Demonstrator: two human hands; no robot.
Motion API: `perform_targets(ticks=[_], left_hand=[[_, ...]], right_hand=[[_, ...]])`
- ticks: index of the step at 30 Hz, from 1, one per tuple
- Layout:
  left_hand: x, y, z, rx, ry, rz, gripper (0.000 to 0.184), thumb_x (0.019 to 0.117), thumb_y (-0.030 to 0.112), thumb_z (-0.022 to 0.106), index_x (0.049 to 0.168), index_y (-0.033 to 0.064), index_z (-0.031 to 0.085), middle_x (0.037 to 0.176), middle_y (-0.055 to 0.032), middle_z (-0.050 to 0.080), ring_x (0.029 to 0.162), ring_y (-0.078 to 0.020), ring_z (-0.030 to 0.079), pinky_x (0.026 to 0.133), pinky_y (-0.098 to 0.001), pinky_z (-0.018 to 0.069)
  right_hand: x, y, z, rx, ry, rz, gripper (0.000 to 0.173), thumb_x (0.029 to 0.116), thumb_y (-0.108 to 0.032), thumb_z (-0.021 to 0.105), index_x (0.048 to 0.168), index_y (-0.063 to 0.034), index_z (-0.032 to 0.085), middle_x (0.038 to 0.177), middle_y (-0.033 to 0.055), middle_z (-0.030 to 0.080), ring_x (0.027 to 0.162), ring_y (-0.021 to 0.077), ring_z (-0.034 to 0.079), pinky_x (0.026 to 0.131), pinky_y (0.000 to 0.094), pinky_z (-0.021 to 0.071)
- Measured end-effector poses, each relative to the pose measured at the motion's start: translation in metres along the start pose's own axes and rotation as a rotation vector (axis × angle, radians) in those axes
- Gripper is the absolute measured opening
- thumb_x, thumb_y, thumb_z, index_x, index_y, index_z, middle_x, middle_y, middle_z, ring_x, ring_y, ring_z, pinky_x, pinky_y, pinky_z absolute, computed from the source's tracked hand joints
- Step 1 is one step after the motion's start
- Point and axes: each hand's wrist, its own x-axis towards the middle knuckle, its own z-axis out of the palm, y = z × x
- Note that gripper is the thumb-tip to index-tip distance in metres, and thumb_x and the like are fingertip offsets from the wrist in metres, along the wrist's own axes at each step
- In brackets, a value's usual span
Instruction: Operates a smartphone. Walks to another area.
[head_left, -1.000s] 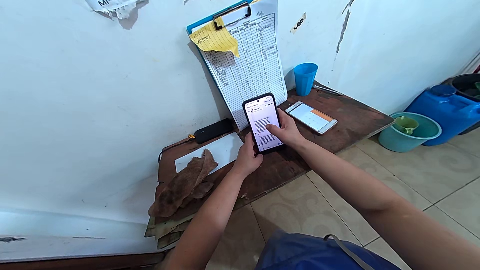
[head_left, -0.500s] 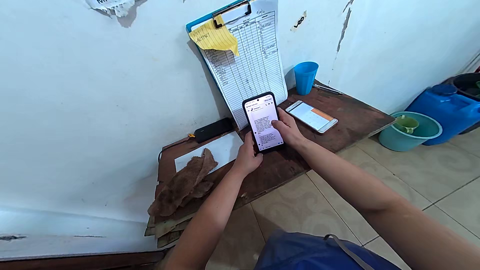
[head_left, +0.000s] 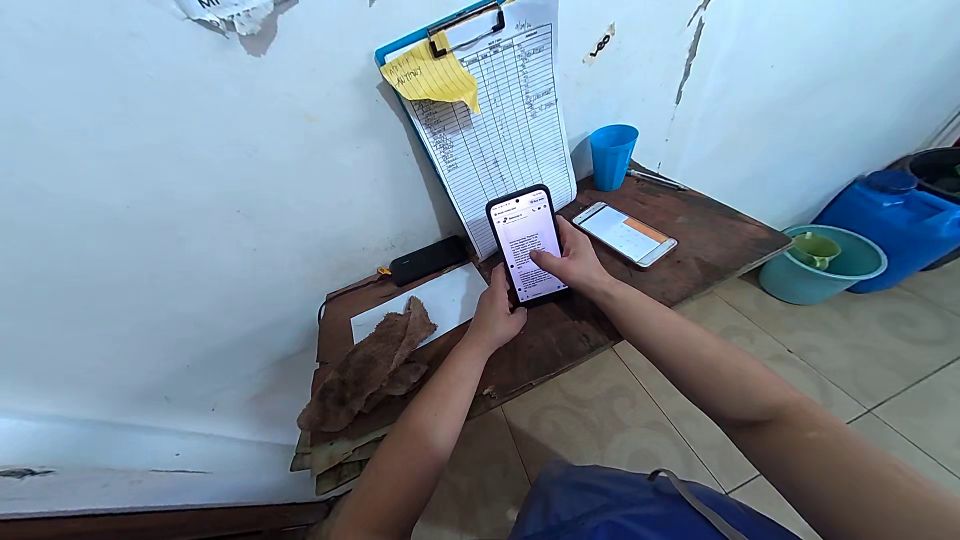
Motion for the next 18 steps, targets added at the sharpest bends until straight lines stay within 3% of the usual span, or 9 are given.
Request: perform_targets(ticks=[4, 18], left_hand=[[-0.0002, 0.0010, 0.0000, 0.000, 0.002, 0.006, 0.076, 0.0828, -0.010, 0.059, 0.151, -0.0100, 0.025, 0.116, -0.0215, 0.065, 0.093, -0.0161, 0.067, 0.082, -0.0289, 0.0541], [-0.0002, 0.0026, -0.0011, 0.026, -0.013, -0.015, 0.073, 0.0838, -0.009, 0.058, 0.150, -0.0096, 0.026, 0.115, -0.0210, 0.065, 0.088, -0.0162, 0.066, 0.078, -0.0300, 0.0539]], right_hand=[[0.0000, -0.0007, -0.0014, 0.011, -0.017, 0.000, 0.038, 0.0882, -0.011, 0.061, 0.124, 0.0018, 0.054, 0.096, 0.0081, 0.069, 0.082, 0.0076, 0.069, 0.075, 0.0293, 0.0584], [-0.0005, -0.0011, -0.0021, 0.002, -0.017, -0.012, 0.037, 0.0896, -0.007, 0.056, 0.124, 0.0041, 0.053, 0.099, 0.0100, 0.068, 0.084, 0.0075, 0.068, 0.077, 0.0285, 0.0565]])
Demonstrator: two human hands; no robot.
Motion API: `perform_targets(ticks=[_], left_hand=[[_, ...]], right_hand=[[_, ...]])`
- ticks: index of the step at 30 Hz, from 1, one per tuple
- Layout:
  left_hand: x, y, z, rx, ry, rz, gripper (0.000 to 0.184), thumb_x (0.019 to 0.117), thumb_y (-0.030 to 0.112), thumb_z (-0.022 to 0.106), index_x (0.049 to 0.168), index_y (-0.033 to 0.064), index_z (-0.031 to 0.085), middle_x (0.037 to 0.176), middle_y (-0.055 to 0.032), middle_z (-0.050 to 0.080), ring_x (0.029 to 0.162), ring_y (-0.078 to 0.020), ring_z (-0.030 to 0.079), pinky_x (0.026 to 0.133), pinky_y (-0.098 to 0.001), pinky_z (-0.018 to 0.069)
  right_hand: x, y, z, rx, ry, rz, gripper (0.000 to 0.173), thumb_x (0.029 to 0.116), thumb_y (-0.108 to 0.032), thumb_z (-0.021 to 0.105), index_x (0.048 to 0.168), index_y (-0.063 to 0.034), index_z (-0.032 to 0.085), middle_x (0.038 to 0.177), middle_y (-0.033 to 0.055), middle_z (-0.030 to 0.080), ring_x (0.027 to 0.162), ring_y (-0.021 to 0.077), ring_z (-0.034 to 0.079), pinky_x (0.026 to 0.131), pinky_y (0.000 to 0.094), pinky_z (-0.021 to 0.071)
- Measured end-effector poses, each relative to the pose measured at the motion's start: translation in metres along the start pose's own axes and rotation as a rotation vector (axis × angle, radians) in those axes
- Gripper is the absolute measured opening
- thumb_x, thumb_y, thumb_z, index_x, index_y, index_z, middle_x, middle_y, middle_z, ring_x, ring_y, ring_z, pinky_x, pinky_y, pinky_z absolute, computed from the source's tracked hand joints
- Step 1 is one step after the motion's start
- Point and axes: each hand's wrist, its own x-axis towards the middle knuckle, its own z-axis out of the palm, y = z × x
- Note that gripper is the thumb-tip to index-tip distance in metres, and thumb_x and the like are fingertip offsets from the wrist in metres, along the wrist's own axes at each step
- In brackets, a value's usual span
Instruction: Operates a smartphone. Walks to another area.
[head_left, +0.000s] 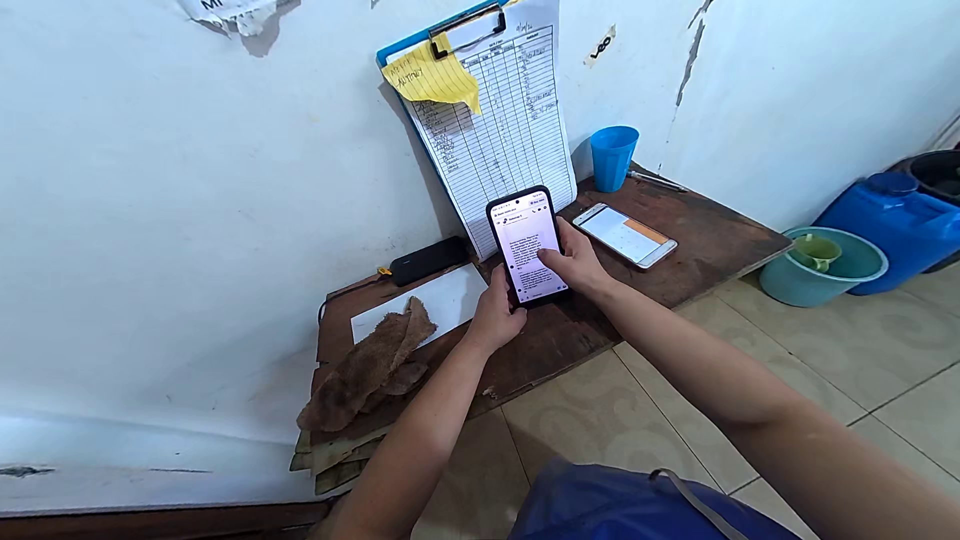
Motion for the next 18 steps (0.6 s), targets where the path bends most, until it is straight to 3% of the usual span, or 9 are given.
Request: perform_targets(ticks=[11, 13, 18], left_hand=[[0.0000, -0.0003, 0.0005, -0.009, 0.005, -0.002, 0.076, 0.0835, -0.009, 0.058, 0.151, -0.0096, 0.024, 0.116, -0.0216, 0.064, 0.088, -0.0165, 0.066, 0.079, -0.0302, 0.0540], [-0.0001, -0.0002, 0.0005, -0.008, 0.004, -0.004, 0.076, 0.0836, -0.009, 0.058, 0.151, -0.0099, 0.024, 0.115, -0.0213, 0.064, 0.088, -0.0159, 0.067, 0.079, -0.0296, 0.0542], [-0.0002, -0.0011, 0.0002, -0.006, 0.005, 0.001, 0.074, 0.0839, -0.008, 0.059, 0.150, -0.0098, 0.026, 0.114, -0.0207, 0.065, 0.087, -0.0152, 0.066, 0.078, -0.0288, 0.0539]], right_hand=[[0.0013, 0.0040, -0.0019, -0.034, -0.009, -0.035, 0.038, 0.0952, -0.008, 0.036, 0.126, 0.0058, 0.053, 0.099, 0.0123, 0.066, 0.086, 0.0087, 0.066, 0.078, 0.0300, 0.0544], [0.0008, 0.0022, -0.0015, -0.032, -0.005, -0.024, 0.035, 0.0949, -0.007, 0.040, 0.125, 0.0051, 0.054, 0.098, 0.0118, 0.066, 0.084, 0.0090, 0.066, 0.077, 0.0301, 0.0545], [-0.0002, -0.0007, 0.0016, 0.005, 0.006, 0.010, 0.043, 0.0854, -0.015, 0.067, 0.123, 0.0010, 0.054, 0.097, 0.0073, 0.070, 0.084, 0.0068, 0.070, 0.077, 0.0280, 0.0588]])
